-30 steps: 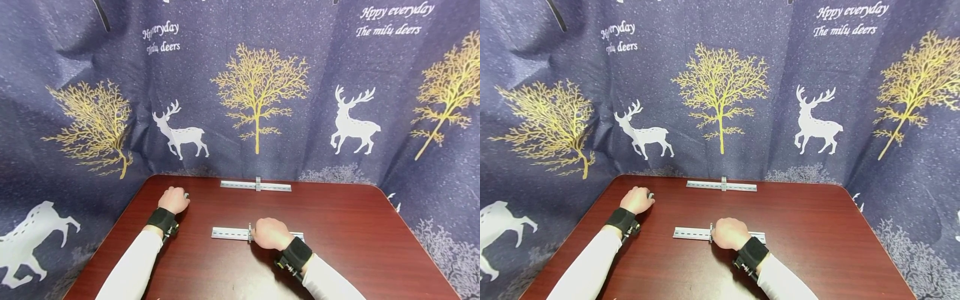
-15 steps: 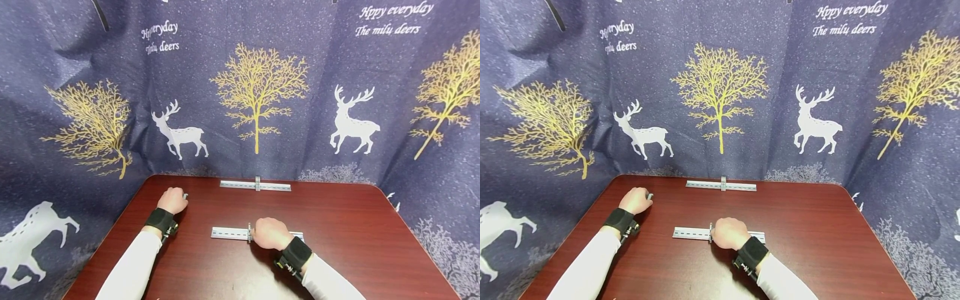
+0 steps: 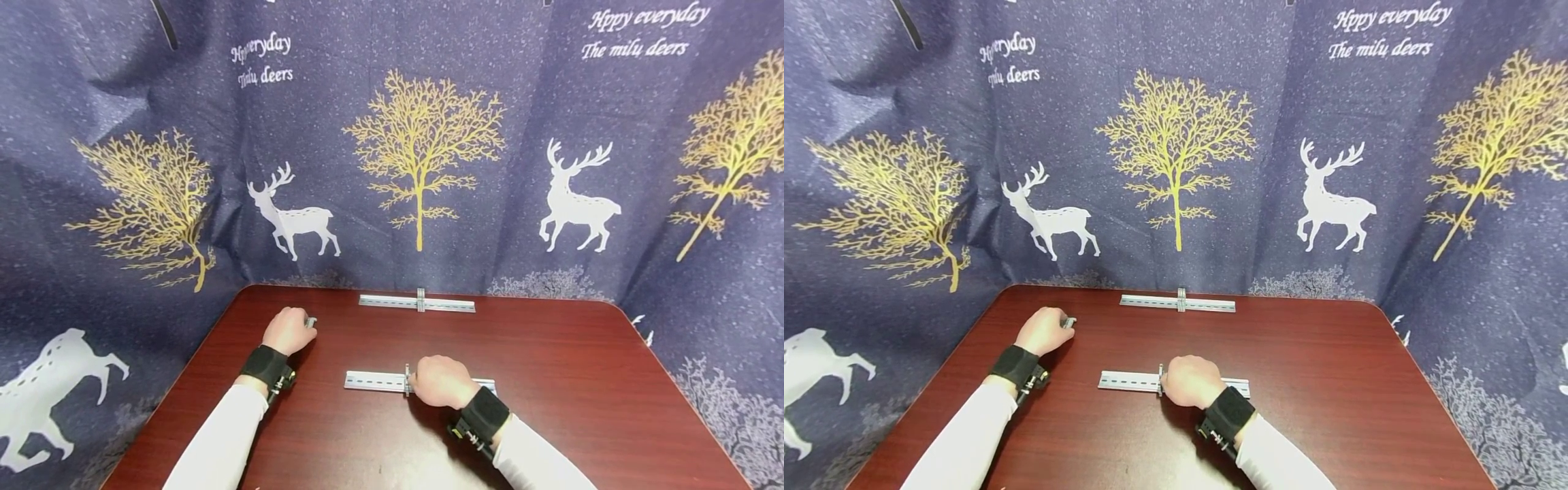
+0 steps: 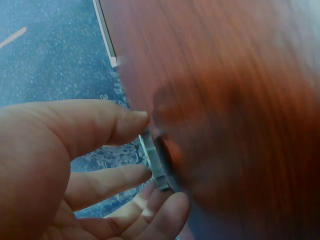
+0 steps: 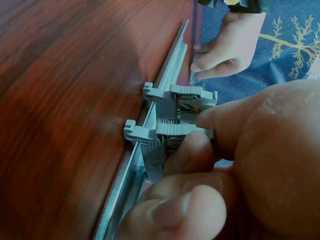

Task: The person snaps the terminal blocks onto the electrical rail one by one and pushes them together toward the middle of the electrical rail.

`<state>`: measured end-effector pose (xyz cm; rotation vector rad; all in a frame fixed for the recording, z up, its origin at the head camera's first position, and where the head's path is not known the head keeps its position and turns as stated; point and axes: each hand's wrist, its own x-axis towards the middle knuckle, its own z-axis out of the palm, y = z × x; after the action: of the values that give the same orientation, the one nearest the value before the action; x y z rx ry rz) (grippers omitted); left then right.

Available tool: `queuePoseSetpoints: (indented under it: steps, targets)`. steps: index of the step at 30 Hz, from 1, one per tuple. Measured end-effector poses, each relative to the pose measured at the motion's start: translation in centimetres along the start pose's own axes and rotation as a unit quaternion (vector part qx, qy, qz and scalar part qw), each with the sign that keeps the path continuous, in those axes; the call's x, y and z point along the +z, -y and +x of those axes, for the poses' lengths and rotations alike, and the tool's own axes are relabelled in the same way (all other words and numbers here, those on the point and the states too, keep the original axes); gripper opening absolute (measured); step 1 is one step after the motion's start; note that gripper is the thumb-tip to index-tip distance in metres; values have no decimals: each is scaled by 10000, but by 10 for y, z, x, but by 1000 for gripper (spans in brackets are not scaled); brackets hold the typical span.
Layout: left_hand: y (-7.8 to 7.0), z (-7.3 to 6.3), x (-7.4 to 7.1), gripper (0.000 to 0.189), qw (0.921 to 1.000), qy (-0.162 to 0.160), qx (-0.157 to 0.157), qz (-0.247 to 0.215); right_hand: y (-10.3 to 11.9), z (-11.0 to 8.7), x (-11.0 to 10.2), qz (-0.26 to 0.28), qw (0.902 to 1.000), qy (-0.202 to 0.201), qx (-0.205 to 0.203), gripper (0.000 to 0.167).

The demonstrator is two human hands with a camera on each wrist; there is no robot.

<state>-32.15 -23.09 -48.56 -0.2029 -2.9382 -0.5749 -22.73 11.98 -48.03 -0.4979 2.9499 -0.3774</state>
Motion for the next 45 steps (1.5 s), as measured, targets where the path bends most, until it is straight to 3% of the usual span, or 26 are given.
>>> queuePoseSetpoints:
  steps: [18,23,30,45]
  targets:
    - [-45,-6,9,9,9998,-48,177,-94,-3,1,3,-73,10000,-33,-58,46]
    - [-61,-9,11,20,9992,-155,314,-193,-3,-1,0,-68,9999,-29,-103,46]
    - [-79,-15,13,18,9978,-203,545,-313,-3,-1,-1,147,9998,34,-108,47]
    - [-98,-24,15,21,9947,-417,867,-365,-10,1,-5,409,9983,278,-305,45]
